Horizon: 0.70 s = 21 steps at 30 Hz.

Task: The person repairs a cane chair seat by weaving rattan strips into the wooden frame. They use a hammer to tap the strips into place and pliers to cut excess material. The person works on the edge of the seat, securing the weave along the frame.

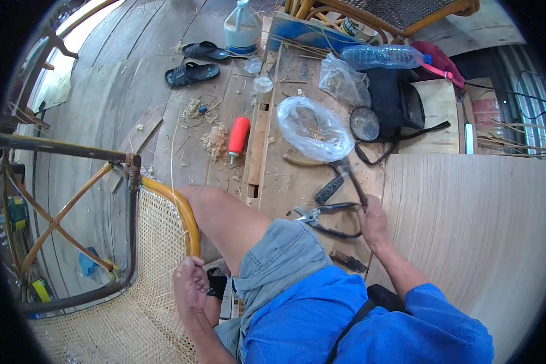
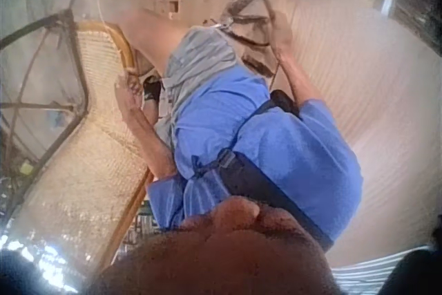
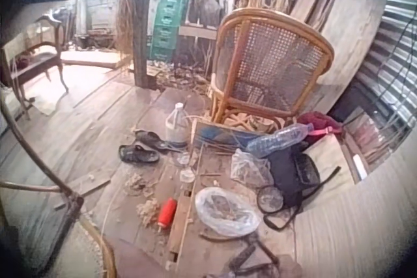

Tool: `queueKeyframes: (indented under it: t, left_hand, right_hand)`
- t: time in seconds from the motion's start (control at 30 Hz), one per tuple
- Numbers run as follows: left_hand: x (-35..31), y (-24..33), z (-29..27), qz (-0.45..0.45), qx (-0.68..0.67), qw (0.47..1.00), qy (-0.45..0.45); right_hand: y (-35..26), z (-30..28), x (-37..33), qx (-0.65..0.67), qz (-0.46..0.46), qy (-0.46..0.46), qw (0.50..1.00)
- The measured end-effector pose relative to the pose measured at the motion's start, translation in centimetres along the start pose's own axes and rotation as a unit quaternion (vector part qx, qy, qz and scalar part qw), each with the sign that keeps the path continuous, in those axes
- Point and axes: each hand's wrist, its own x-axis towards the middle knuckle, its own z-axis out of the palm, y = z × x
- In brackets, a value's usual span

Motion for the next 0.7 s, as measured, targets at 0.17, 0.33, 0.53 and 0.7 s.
queueKeyframes:
  t: [0.17, 0.33, 0.53, 0.7]
  left_hand:
    - [-1.7, -1.4, 2.1, -0.033, 0.025, 0.999, -0.011]
    - [-3.1, -3.4, 2.1, -0.06, 0.046, 0.994, -0.077]
    - [-4.9, -3.9, 5.5, -0.051, 0.142, 0.949, -0.277]
    - [-5.7, -3.9, 11.1, -0.03, 0.209, 0.857, -0.47]
  right_hand:
    - [-0.7, -1.2, -5.0, 0.016, -0.045, -0.141, 0.989]
    - [2.0, 3.2, -8.6, 0.072, -0.08, -0.179, 0.978]
    - [-0.3, 0.5, -6.4, 0.157, -0.026, -0.129, 0.979]
    - [-10.2, -6.5, -2.3, 0.289, -0.159, 0.027, 0.944]
